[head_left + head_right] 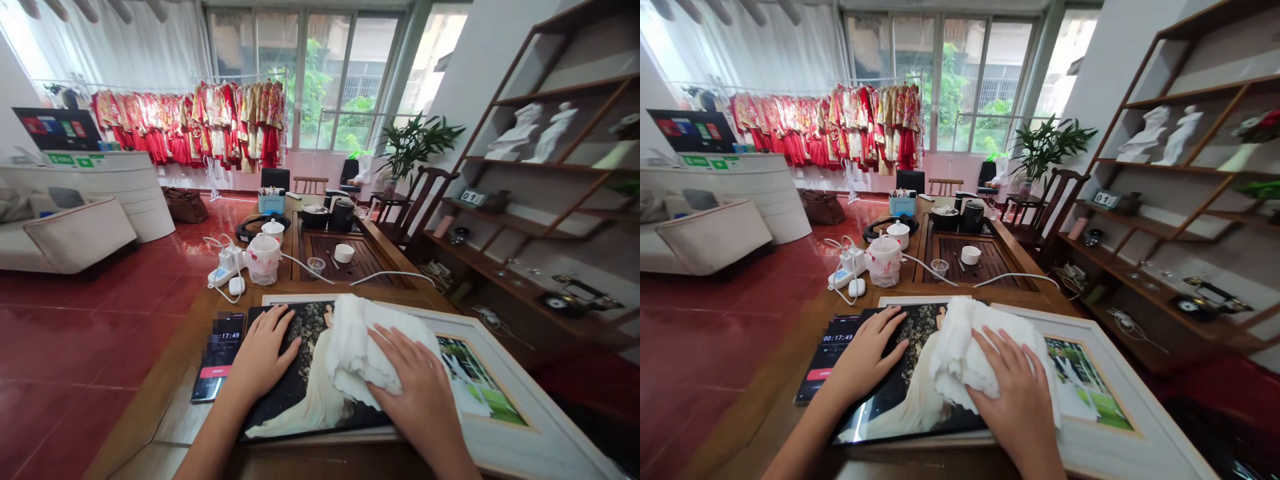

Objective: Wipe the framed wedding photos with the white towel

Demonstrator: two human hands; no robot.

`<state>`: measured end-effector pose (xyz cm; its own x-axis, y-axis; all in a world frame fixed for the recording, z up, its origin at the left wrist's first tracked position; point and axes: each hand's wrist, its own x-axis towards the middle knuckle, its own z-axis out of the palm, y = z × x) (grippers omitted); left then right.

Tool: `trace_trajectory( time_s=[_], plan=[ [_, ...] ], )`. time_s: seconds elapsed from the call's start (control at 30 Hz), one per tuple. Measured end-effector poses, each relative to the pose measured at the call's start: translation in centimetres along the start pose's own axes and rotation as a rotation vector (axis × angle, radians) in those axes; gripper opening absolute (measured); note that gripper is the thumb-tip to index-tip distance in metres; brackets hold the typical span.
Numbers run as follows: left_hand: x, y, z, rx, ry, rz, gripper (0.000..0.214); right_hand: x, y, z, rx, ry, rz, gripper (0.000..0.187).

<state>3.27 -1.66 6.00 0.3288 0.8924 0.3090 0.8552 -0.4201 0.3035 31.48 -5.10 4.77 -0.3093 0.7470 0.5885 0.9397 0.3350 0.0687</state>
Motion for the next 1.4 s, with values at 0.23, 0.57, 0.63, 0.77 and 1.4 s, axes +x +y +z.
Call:
trace_trajectory(
  time_s=[0.23, 0.57, 0.63, 0.77, 1.4],
  plan=[
    [0.0, 0.4, -0.1, 0.027, -0.033, -0.028, 0.05, 0.5, -4.1, -0.7, 0.014, -0.035, -0.04, 0.063],
    [-0.3, -0.2, 0.2, -0.021, 0.003, -0.002, 0.047, 0.9, -4.0, -1.0, 0.124, -0.12, -0.13, 0.066],
    [-0.3, -0.2, 0.2, -0.029, 0.021, 0.003, 0.046, 0.6, -2.5, -0.8, 0.091, -0.085, -0.083, 0.061],
    [-0.2, -0.1, 0.2, -0.028, 0.033, 0.008, 0.046, 0.1, -0.5, -0.4, 0.021, -0.031, 0.017, 0.057],
    [-0.4, -0.3, 0.3, -0.033, 0.025, 0.012, 0.048, 0.6, -4.5, -1.0, 0.101, -0.075, -0.081, 0.061]
  ],
)
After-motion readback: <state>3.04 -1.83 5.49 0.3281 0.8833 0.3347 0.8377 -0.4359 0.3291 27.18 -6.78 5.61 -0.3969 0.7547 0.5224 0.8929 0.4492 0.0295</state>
